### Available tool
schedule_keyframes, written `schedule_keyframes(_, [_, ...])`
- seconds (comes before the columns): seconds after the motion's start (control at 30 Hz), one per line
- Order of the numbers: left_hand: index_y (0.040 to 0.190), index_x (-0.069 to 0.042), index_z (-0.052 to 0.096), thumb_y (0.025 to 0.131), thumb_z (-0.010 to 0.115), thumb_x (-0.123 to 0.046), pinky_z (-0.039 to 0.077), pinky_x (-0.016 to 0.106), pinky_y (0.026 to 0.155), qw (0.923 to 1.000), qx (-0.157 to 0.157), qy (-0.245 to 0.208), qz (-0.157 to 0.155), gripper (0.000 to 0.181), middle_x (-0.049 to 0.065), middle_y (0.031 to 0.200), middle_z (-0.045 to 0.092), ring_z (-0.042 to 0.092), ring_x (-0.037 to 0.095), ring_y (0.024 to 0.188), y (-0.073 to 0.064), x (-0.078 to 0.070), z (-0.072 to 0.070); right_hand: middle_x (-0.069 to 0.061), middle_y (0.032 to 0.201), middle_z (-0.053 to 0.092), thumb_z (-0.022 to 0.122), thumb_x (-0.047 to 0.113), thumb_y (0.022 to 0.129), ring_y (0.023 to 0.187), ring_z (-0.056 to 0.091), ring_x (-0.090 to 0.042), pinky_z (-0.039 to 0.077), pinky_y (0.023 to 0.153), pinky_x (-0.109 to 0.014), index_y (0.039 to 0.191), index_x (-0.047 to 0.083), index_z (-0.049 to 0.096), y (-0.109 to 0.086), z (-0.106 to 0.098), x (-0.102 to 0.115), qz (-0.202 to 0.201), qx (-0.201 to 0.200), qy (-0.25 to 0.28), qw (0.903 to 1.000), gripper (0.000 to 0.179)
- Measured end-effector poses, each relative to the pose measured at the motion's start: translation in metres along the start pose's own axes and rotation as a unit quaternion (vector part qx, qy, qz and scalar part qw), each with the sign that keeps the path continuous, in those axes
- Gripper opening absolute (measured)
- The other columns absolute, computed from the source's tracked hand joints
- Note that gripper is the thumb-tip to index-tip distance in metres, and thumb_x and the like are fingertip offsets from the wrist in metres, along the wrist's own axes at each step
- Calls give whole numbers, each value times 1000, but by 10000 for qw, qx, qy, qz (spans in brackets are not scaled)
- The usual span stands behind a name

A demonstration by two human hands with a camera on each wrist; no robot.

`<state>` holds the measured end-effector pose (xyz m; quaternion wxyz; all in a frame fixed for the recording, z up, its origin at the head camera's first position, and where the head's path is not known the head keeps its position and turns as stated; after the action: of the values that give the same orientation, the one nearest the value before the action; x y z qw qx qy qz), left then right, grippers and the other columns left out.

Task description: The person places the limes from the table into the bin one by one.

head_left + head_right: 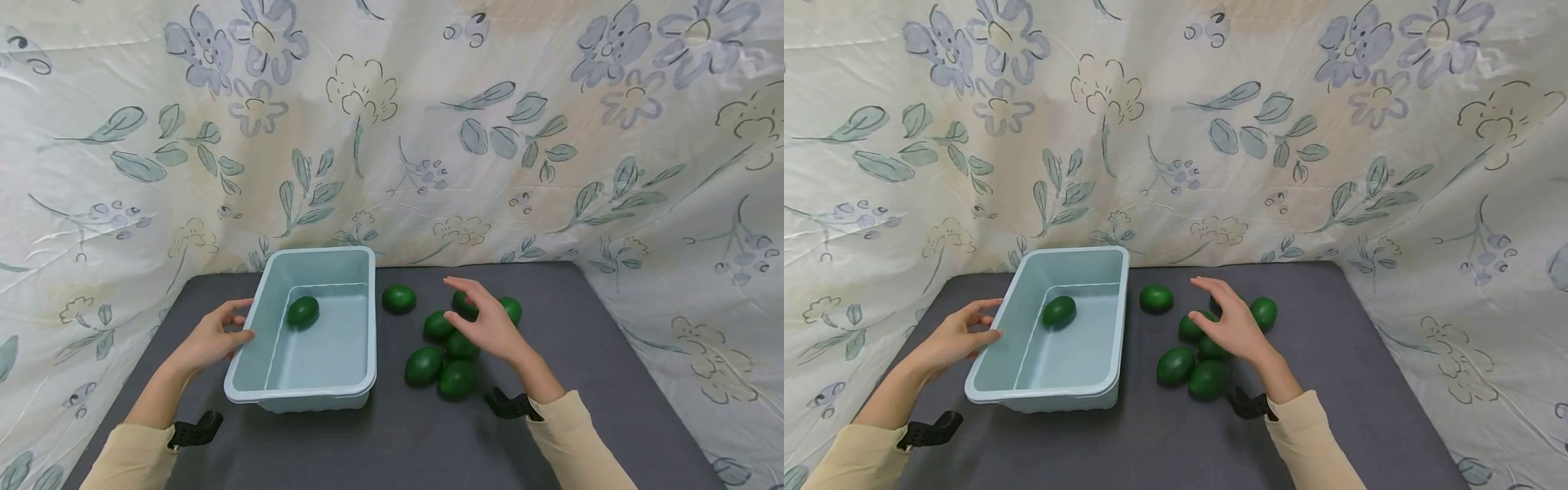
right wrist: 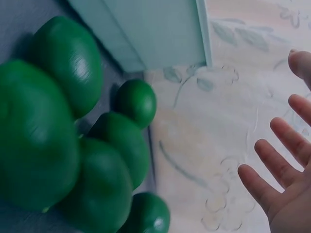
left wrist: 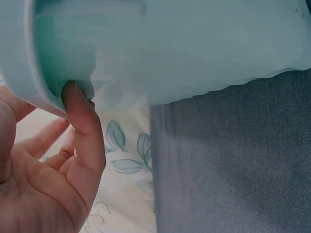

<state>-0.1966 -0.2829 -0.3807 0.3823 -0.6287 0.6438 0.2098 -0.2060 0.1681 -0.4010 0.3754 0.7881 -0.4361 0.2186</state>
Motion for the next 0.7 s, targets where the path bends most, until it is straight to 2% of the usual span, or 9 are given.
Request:
schedule_keyframes(0.27, [144, -3, 21, 87, 60, -13, 49, 33, 61, 10000, -14, -1, -27, 70, 23, 113, 46, 54, 24, 85, 1, 1, 1, -8, 136, 43, 65, 19, 86, 123, 43, -27, 41, 92, -49, 136, 17, 43, -17, -2, -25, 328, -81, 18, 9994, 55])
schedule_keyframes(0.57, [144, -3, 21, 87, 61, -14, 50, 33, 61, 10000, -32, -19, -17, 70, 24, 114, 47, 55, 24, 85, 0, 1, 1, -13, 136, 42, 64, 27, 87, 122, 41, -34, 40, 92, -53, 137, 12, 41, -37, 7, -54, 927, 146, -104, 9955, 57])
schedule_keyframes(0.7, [144, -3, 21, 87, 60, -13, 48, 33, 60, 10000, -14, -27, -26, 70, 24, 114, 47, 55, 24, 84, 0, 1, 1, -12, 135, 43, 64, 26, 87, 123, 42, -33, 41, 91, -51, 137, 14, 42, -43, 11, -65, 1163, 235, -146, 9928, 57])
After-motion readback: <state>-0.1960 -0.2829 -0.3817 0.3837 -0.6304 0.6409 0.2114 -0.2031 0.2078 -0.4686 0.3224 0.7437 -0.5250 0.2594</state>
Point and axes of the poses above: each hand's wrist, its own y-axis towards the middle knuckle, its own z-axis out of the palm, x = y × z, the point moved 1 cm from there along y, towards the middle knuckle
